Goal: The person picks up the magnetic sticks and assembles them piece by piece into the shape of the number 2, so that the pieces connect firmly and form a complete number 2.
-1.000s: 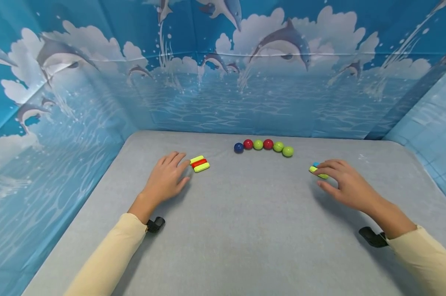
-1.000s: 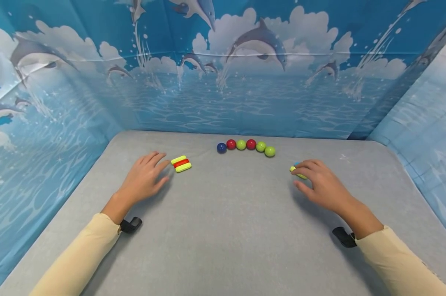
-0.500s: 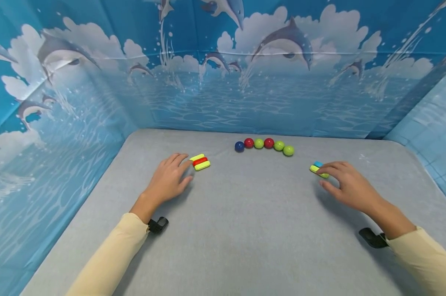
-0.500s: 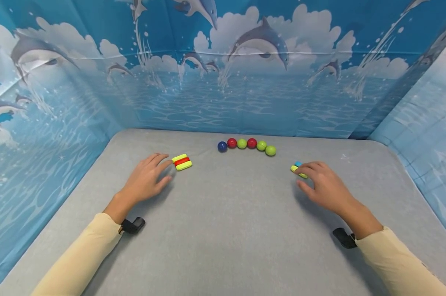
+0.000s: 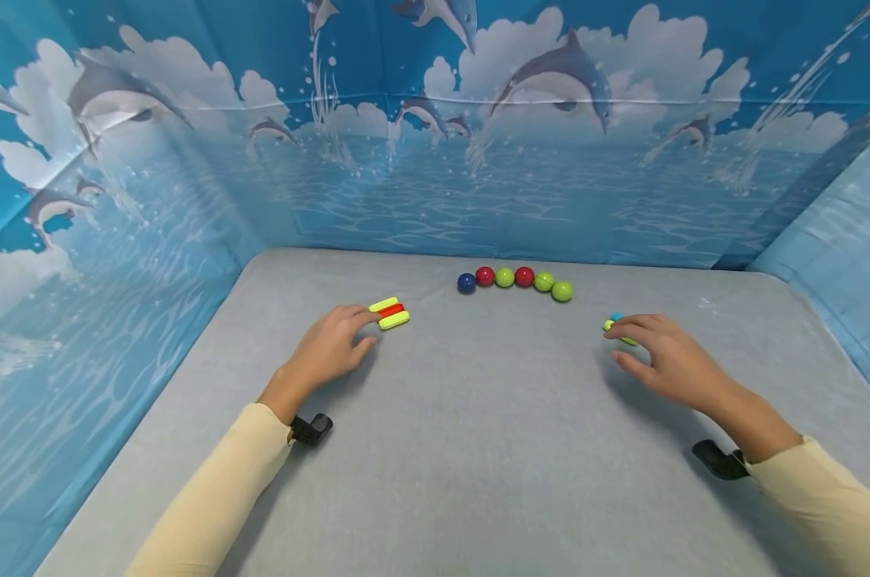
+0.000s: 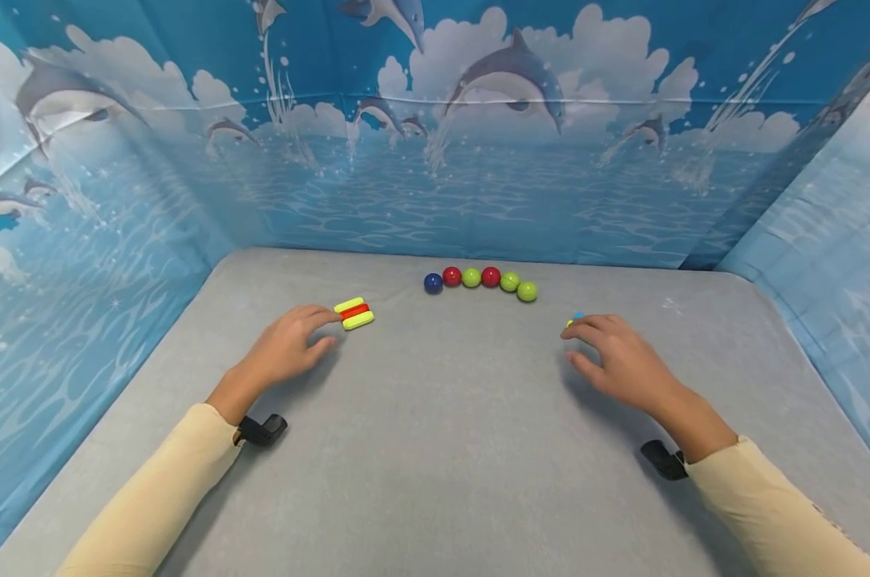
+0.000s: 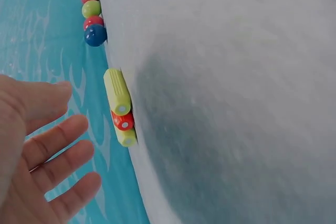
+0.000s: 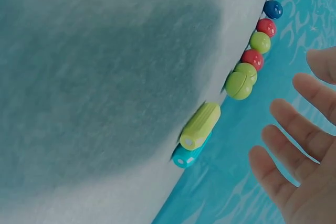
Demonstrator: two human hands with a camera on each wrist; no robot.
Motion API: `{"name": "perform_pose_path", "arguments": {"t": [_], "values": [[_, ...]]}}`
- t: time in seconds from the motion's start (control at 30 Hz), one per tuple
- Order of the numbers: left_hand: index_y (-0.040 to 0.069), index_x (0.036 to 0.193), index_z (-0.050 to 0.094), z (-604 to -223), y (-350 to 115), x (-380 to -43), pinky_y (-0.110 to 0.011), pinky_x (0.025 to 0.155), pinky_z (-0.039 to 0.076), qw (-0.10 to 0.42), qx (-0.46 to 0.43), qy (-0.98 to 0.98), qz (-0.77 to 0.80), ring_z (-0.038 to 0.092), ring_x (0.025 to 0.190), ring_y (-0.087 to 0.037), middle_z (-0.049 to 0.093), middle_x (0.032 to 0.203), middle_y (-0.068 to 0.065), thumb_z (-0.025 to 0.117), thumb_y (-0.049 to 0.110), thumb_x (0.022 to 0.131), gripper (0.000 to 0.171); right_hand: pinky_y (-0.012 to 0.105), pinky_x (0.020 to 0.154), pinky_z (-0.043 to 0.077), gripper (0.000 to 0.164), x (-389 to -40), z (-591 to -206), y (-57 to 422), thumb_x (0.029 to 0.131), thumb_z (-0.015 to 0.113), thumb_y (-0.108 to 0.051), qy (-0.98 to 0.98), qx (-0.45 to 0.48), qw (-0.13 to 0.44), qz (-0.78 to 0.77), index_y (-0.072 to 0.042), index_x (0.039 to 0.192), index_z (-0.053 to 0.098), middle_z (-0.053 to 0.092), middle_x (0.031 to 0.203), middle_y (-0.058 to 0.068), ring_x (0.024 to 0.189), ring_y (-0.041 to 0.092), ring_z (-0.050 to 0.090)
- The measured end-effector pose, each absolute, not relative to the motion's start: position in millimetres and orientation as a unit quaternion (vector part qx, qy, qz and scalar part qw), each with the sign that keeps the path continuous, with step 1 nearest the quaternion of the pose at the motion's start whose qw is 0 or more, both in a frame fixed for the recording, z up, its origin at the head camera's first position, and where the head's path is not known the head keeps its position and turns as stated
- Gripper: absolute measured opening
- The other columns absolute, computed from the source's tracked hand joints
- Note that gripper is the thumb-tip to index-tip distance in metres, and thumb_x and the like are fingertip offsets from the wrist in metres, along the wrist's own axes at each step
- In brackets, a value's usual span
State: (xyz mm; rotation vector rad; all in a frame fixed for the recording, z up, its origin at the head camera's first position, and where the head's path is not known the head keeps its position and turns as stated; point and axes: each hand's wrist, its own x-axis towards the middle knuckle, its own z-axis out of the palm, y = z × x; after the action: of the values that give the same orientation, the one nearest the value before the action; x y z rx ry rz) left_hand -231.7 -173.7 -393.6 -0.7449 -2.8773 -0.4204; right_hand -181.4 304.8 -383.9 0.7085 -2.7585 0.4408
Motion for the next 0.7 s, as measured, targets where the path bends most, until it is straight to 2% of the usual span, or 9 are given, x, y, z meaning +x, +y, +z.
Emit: {"name": "perform_pose_path", "arguments": {"t": [0.13,0.37,0.53,0.7], "values": [[0.010,0.126,0.068,-391.4,-165.5,-237.6,-0.049,0.104,0.049,0.066,-0.247,-0.954,-0.155,0.061,0.121,-0.030,0.068,0.127,-0.010,0.072,0.015,0.090,0.036,0.059,0.091,0.046,0.029,-183.5,-383.6,301.2,0.085,0.076,-0.010,-0.949,0.247,0.127,0.149,-0.007,0.113,0.070,0.064,0.122,0.017,0.115,0.039,0.057],[0.008,0.118,0.072,-394.1,-149.2,-253.5,-0.044,0.095,0.054,0.108,-0.283,-0.945,-0.126,0.066,0.107,-0.029,0.073,0.114,-0.009,0.071,0.009,0.089,0.028,0.061,0.093,0.045,0.029,-187.3,-380.6,290.8,0.086,0.074,-0.010,-0.945,0.268,0.121,0.147,-0.007,0.115,0.069,0.063,0.124,0.018,0.116,0.040,0.057],[0.008,0.115,0.073,-401.3,-143.3,-264.5,-0.040,0.088,0.057,0.079,-0.261,-0.953,-0.130,0.067,0.099,-0.026,0.073,0.107,-0.008,0.070,0.008,0.091,0.024,0.059,0.095,0.047,0.029,-193.8,-380.2,275.4,0.089,0.071,-0.013,-0.946,0.280,0.096,0.133,-0.007,0.117,0.069,0.063,0.126,0.017,0.118,0.039,0.057],[0.005,0.114,0.072,-405.0,-141.1,-272.4,-0.040,0.088,0.056,0.049,-0.236,-0.961,-0.136,0.067,0.098,-0.025,0.069,0.106,-0.010,0.068,0.006,0.092,0.023,0.058,0.097,0.048,0.030,-200.4,-380.2,259.5,0.091,0.069,-0.015,-0.948,0.283,0.074,0.127,-0.006,0.120,0.067,0.061,0.129,0.017,0.121,0.038,0.056]]}}
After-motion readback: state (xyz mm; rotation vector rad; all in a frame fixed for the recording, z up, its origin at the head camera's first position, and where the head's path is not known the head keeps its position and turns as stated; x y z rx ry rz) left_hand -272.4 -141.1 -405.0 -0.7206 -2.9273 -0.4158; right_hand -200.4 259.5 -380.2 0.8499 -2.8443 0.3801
